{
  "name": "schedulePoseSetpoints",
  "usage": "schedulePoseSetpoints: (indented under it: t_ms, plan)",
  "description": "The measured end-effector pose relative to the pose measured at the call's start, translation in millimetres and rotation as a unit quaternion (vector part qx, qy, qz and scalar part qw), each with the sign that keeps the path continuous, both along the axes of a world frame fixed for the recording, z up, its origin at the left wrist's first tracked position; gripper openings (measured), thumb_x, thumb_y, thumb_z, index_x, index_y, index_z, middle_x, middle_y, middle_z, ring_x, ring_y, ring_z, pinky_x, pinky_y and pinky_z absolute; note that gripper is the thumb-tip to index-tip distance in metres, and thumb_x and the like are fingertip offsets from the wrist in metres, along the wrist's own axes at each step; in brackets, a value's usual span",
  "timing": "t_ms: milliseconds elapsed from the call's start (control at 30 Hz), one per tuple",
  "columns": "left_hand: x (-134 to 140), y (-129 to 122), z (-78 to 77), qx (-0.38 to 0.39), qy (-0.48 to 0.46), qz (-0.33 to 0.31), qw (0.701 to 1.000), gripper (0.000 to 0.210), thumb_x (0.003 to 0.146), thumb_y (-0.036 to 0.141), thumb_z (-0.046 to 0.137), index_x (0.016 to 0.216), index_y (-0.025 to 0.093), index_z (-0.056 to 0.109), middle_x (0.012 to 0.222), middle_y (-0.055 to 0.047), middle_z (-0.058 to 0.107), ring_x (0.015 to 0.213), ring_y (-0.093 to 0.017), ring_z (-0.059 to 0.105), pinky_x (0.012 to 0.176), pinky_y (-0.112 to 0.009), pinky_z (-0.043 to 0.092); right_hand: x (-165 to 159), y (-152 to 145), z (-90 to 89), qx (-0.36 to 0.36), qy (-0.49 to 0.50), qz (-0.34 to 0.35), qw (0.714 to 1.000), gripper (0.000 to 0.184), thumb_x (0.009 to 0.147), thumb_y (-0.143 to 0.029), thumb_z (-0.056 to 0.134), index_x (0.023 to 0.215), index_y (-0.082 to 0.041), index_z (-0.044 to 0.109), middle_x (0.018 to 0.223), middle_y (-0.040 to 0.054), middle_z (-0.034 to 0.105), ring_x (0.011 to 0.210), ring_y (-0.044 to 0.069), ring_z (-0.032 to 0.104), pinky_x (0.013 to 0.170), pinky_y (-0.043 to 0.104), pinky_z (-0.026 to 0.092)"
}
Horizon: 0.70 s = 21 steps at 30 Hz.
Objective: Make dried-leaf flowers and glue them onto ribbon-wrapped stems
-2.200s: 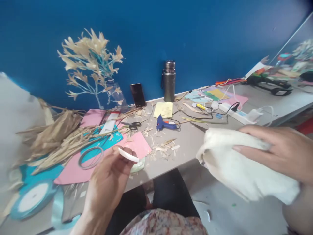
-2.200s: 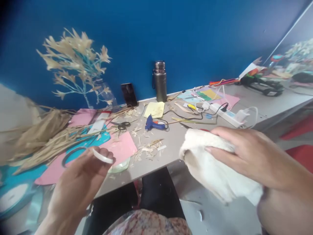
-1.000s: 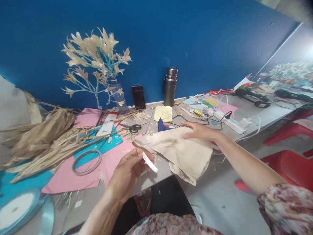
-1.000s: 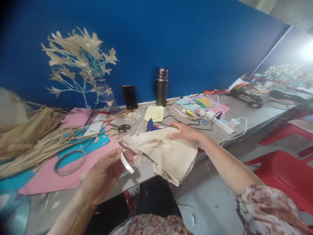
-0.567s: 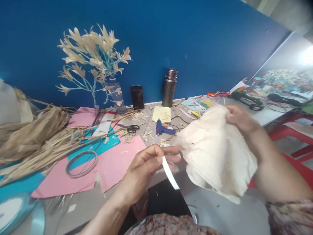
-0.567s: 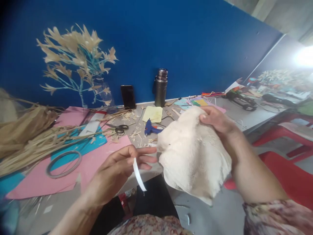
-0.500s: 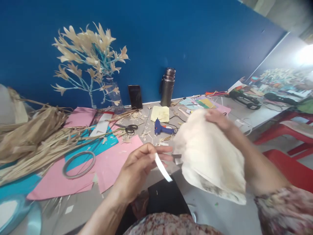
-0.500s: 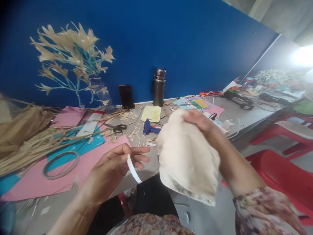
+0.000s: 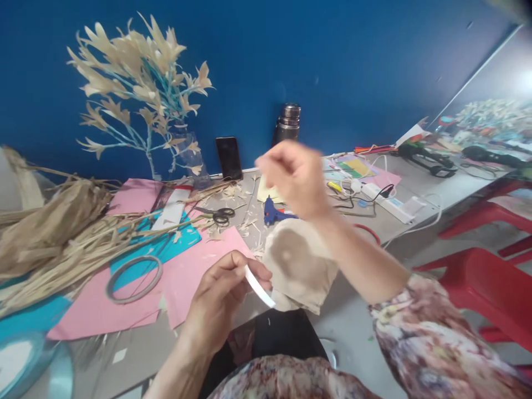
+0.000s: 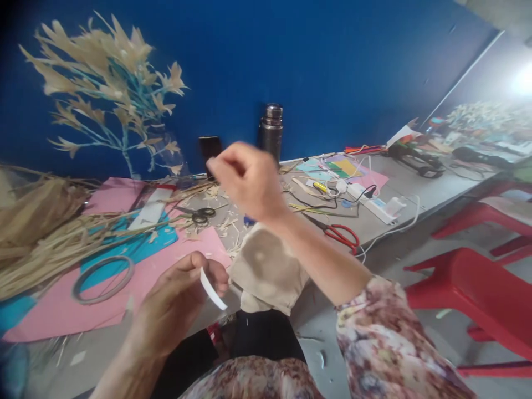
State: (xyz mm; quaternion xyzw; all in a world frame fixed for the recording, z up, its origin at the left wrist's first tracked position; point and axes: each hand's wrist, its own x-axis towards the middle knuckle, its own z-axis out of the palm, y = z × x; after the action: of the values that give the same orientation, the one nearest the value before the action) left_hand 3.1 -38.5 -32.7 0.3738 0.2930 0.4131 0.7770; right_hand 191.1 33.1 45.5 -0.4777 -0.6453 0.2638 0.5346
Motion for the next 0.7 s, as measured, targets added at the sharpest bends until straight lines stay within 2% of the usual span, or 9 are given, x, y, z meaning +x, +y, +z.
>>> schedulePoseSetpoints:
  t_ms: [100, 167, 233, 300, 433, 500, 567, 633, 700]
  plan:
    - [-5, 3, 1.6, 0.006, 0.018, 0.027, 0.999, 0.02, 0.083, 0.028, 0.068, 0.07, 0.017, 0.058, 0.072, -0.005, 0.07, 0.062, -0.015, 0.06, 0.061, -0.027, 0.05, -42, 28, -63.9, -0.025, -0.021, 0.035, 0.999, 0.025, 0.089, -0.038, 0.059, 0.073, -0.019, 0.06, 0.064, -0.0027, 0.055, 0.063, 0.011, 0.05, 0.059, 0.023, 0.038]
    - [-12, 10, 2.5, 0.003, 0.041, 0.058, 0.997, 0.02, 0.081, 0.027, 0.069, 0.069, 0.016, 0.058, 0.069, -0.002, 0.066, 0.058, -0.013, 0.057, 0.058, -0.024, 0.048, -53, 40, -104.2, -0.047, -0.033, 0.058, 0.997, 0.02, 0.086, -0.034, 0.062, 0.071, -0.019, 0.062, 0.06, -0.0031, 0.055, 0.059, 0.012, 0.048, 0.058, 0.024, 0.037]
    - [-19, 21, 2.9, -0.003, 0.064, 0.09, 0.994, 0.019, 0.079, 0.026, 0.071, 0.069, 0.016, 0.058, 0.066, 0.0, 0.063, 0.054, -0.011, 0.056, 0.055, -0.022, 0.046, -55, 47, -127.1, -0.04, -0.006, 0.087, 0.995, 0.018, 0.085, -0.036, 0.063, 0.077, -0.019, 0.066, 0.063, -0.0027, 0.058, 0.06, 0.012, 0.05, 0.058, 0.024, 0.038]
    - [-25, 34, 3.5, 0.001, 0.093, 0.115, 0.989, 0.018, 0.076, 0.025, 0.072, 0.069, 0.017, 0.058, 0.063, 0.001, 0.06, 0.054, -0.011, 0.056, 0.054, -0.021, 0.045, -50, 51, -133.0, -0.055, 0.048, 0.104, 0.992, 0.025, 0.085, -0.042, 0.064, 0.075, -0.019, 0.065, 0.058, -0.0034, 0.056, 0.056, 0.012, 0.049, 0.055, 0.024, 0.037]
    - [-33, 64, 5.0, 0.048, 0.158, 0.143, 0.976, 0.016, 0.073, 0.023, 0.071, 0.068, 0.017, 0.058, 0.061, 0.0, 0.061, 0.058, -0.013, 0.06, 0.055, -0.021, 0.045, -43, 50, -124.2, -0.116, 0.14, 0.177, 0.967, 0.043, 0.089, -0.057, 0.058, 0.073, -0.018, 0.067, 0.053, -0.0025, 0.055, 0.048, 0.01, 0.045, 0.049, 0.024, 0.033]
    - [-33, 74, 5.3, 0.067, 0.159, 0.143, 0.975, 0.015, 0.073, 0.023, 0.07, 0.068, 0.017, 0.057, 0.061, 0.0, 0.062, 0.058, -0.014, 0.061, 0.055, -0.022, 0.046, -43, 48, -121.2, -0.13, 0.16, 0.194, 0.959, 0.05, 0.089, -0.063, 0.055, 0.073, -0.018, 0.069, 0.053, -0.0012, 0.057, 0.046, 0.01, 0.043, 0.046, 0.024, 0.03]
    - [-27, 75, 5.5, 0.078, 0.129, 0.099, 0.984, 0.016, 0.075, 0.025, 0.069, 0.068, 0.017, 0.057, 0.065, -0.003, 0.066, 0.06, -0.015, 0.063, 0.061, -0.026, 0.049, -46, 49, -121.2, -0.128, 0.173, 0.18, 0.96, 0.053, 0.088, -0.066, 0.054, 0.071, -0.018, 0.069, 0.053, -0.0005, 0.057, 0.045, 0.01, 0.042, 0.046, 0.025, 0.03]
    - [-18, 67, 5.6, 0.091, 0.102, 0.013, 0.991, 0.017, 0.079, 0.028, 0.067, 0.071, 0.018, 0.057, 0.077, -0.007, 0.071, 0.068, -0.018, 0.066, 0.069, -0.031, 0.051, -50, 55, -124.0, -0.119, 0.177, 0.158, 0.964, 0.054, 0.087, -0.067, 0.054, 0.069, -0.018, 0.068, 0.052, -0.0004, 0.057, 0.046, 0.01, 0.044, 0.047, 0.025, 0.032]
    - [-8, 56, 4.6, 0.116, 0.125, -0.071, 0.983, 0.018, 0.083, 0.03, 0.065, 0.073, 0.018, 0.056, 0.091, -0.01, 0.074, 0.077, -0.021, 0.067, 0.073, -0.034, 0.05, -51, 64, -128.6, -0.109, 0.164, 0.147, 0.969, 0.054, 0.088, -0.066, 0.054, 0.069, -0.018, 0.068, 0.052, -0.0007, 0.057, 0.046, 0.011, 0.044, 0.049, 0.025, 0.034]
